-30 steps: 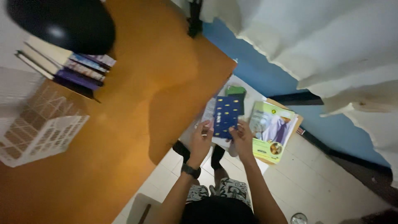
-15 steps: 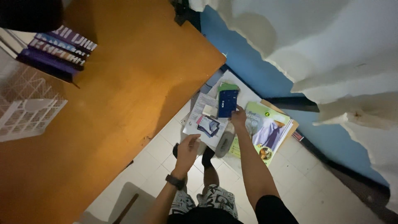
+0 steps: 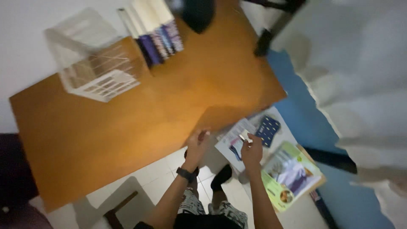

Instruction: Picking up various books, envelopes, and small items from a desk and placing them on a stack on a nearby lower surface.

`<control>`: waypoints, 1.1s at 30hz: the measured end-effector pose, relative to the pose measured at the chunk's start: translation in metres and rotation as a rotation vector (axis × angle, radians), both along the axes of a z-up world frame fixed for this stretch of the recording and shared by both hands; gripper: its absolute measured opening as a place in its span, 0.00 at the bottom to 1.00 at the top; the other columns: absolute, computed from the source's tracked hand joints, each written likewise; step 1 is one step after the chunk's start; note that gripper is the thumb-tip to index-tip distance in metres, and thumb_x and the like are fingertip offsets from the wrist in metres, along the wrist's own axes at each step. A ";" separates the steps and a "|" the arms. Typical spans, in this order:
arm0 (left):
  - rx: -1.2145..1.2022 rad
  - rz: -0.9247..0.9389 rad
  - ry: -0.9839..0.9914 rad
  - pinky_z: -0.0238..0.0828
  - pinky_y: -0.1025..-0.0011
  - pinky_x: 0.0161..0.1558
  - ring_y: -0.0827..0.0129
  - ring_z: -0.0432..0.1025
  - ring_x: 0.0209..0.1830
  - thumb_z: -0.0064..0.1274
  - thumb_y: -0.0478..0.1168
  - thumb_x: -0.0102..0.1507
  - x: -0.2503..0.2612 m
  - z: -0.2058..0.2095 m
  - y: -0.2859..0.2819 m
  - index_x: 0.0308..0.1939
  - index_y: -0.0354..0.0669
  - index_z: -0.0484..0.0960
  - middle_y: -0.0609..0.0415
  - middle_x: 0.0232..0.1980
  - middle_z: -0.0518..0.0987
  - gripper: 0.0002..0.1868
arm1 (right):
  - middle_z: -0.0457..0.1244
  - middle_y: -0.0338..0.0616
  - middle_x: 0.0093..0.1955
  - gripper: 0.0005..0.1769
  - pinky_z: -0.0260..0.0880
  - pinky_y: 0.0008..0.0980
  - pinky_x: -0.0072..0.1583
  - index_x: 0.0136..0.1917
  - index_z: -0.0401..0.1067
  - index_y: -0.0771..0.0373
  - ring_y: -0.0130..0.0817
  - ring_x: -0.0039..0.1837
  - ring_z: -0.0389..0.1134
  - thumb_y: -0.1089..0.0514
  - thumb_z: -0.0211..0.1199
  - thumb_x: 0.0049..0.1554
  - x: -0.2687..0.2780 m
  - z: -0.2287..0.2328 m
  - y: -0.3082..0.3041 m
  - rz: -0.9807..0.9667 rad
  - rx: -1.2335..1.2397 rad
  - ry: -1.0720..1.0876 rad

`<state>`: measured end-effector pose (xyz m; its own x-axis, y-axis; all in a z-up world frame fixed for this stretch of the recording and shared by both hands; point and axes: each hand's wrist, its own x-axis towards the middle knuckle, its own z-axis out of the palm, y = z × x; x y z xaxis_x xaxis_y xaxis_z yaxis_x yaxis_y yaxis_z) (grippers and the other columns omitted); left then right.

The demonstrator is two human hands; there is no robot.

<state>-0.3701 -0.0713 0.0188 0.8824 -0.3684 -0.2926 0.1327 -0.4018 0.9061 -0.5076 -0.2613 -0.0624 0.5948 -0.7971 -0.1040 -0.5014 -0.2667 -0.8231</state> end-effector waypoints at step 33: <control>-0.416 0.339 -0.060 0.38 0.61 0.79 0.55 0.46 0.82 0.27 0.60 0.74 0.375 -0.021 0.099 0.79 0.35 0.54 0.44 0.82 0.54 0.38 | 0.68 0.58 0.35 0.15 0.67 0.53 0.37 0.56 0.77 0.56 0.57 0.35 0.69 0.49 0.60 0.60 0.502 -0.006 0.206 0.359 -0.444 -0.018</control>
